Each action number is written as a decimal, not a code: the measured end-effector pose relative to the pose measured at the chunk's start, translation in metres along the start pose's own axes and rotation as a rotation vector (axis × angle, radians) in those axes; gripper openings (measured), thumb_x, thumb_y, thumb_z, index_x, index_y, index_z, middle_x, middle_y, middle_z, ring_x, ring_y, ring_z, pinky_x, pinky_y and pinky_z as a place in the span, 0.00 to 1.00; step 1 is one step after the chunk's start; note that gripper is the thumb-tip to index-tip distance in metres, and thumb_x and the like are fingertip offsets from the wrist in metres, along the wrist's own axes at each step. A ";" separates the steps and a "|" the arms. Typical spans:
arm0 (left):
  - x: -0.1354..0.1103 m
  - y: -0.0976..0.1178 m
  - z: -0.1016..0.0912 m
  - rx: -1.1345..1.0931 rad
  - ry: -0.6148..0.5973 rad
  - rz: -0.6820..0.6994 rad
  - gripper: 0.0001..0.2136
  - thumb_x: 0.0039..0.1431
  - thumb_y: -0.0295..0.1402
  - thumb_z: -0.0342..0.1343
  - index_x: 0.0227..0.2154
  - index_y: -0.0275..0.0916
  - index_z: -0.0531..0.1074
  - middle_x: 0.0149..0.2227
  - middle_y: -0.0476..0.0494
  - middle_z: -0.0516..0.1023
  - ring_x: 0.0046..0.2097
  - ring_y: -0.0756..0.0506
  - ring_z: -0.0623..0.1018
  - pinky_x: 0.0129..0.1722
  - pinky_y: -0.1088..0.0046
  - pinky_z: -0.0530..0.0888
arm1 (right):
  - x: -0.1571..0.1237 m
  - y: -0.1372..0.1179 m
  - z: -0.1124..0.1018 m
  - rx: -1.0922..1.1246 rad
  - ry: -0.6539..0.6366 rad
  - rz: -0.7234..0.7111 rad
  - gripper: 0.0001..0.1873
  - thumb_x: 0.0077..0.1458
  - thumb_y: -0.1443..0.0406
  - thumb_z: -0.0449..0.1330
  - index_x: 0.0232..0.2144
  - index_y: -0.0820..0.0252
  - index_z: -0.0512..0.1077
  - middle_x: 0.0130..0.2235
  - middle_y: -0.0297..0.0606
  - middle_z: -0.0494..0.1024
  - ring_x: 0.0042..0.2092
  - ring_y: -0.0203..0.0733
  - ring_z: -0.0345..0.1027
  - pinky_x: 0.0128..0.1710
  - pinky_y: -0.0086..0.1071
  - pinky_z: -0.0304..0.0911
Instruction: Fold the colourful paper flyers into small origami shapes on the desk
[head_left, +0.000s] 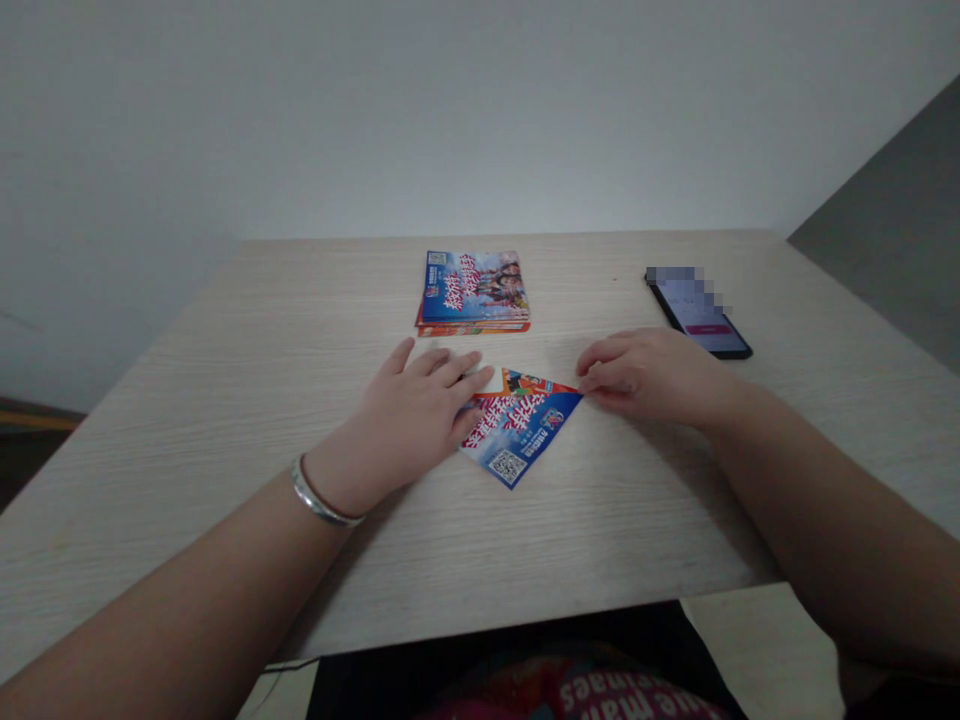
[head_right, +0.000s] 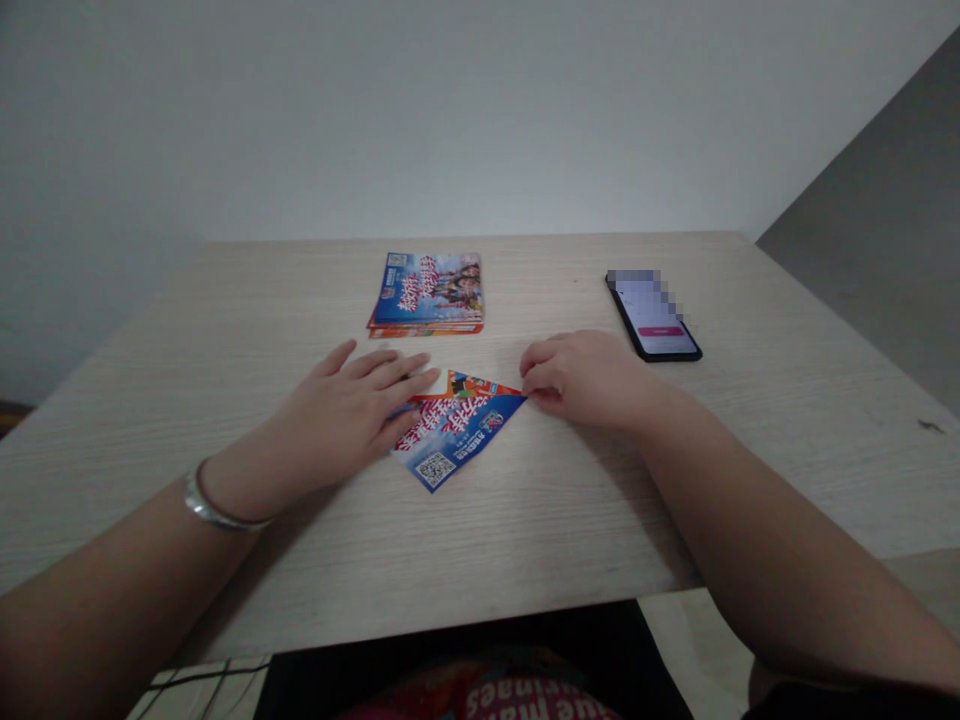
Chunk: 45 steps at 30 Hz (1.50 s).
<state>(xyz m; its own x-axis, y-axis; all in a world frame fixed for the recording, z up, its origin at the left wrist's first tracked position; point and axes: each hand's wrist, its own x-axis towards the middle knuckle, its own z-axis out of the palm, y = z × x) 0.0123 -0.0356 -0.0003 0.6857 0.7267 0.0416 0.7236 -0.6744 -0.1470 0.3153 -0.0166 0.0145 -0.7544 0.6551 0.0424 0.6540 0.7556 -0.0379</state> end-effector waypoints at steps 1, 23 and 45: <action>0.000 0.000 0.000 -0.001 0.004 0.001 0.21 0.70 0.40 0.43 0.62 0.43 0.64 0.64 0.41 0.66 0.61 0.34 0.68 0.62 0.43 0.56 | -0.001 0.000 -0.001 -0.001 -0.002 0.004 0.08 0.57 0.66 0.60 0.34 0.53 0.80 0.43 0.34 0.81 0.39 0.40 0.74 0.37 0.34 0.63; 0.013 -0.015 0.012 -0.195 0.136 0.177 0.18 0.70 0.40 0.44 0.50 0.37 0.74 0.47 0.38 0.75 0.48 0.40 0.73 0.53 0.60 0.71 | 0.015 -0.015 0.023 0.025 0.142 -0.070 0.16 0.63 0.60 0.56 0.49 0.58 0.76 0.52 0.42 0.78 0.51 0.48 0.70 0.52 0.43 0.65; 0.010 -0.005 0.008 -0.290 0.085 0.243 0.14 0.64 0.35 0.53 0.50 0.36 0.71 0.57 0.37 0.74 0.56 0.39 0.75 0.56 0.56 0.72 | 0.020 -0.028 0.021 -0.147 0.165 -0.187 0.13 0.65 0.66 0.52 0.35 0.61 0.77 0.38 0.43 0.81 0.38 0.43 0.71 0.41 0.37 0.66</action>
<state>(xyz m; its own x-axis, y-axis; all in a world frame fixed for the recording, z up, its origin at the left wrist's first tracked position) 0.0147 -0.0240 -0.0074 0.8350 0.5362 0.1236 0.5233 -0.8432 0.1228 0.2805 -0.0249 -0.0041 -0.8512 0.4863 0.1972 0.5145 0.8475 0.1308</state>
